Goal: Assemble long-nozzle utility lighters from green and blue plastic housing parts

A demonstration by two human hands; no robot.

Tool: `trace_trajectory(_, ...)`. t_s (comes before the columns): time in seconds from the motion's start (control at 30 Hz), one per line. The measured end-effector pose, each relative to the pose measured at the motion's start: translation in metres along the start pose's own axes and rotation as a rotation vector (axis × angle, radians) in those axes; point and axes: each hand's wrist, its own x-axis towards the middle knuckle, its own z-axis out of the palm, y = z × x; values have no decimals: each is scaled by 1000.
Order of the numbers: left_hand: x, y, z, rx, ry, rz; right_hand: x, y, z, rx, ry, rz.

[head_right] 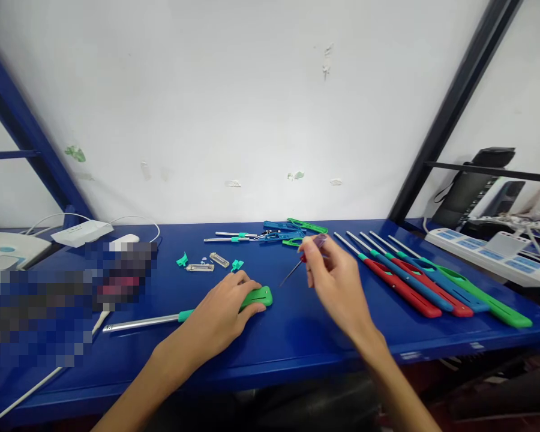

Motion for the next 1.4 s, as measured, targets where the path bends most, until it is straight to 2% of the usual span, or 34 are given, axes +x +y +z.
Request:
trace_trajectory(0.13,1,1,0,12,-2,-3,-9,7,24,20,-20,-46)
trace_trajectory(0.23,1,1,1,15,-1,0,-13,12,30,25,-29,-68)
trace_trajectory(1.0,1,2,1,35,3,-1,-14,15,33,-32,-33,-148)
trace_trajectory(1.2,1,1,3,42,5,4,-15,10,31,-98,-7,-272)
trace_trajectory(1.3,2,2,3,52,4,5,-16,5,36,-120,-40,-349)
trace_trajectory(1.4,2,2,2,64,5,2,-17,4,44,-90,-17,-381)
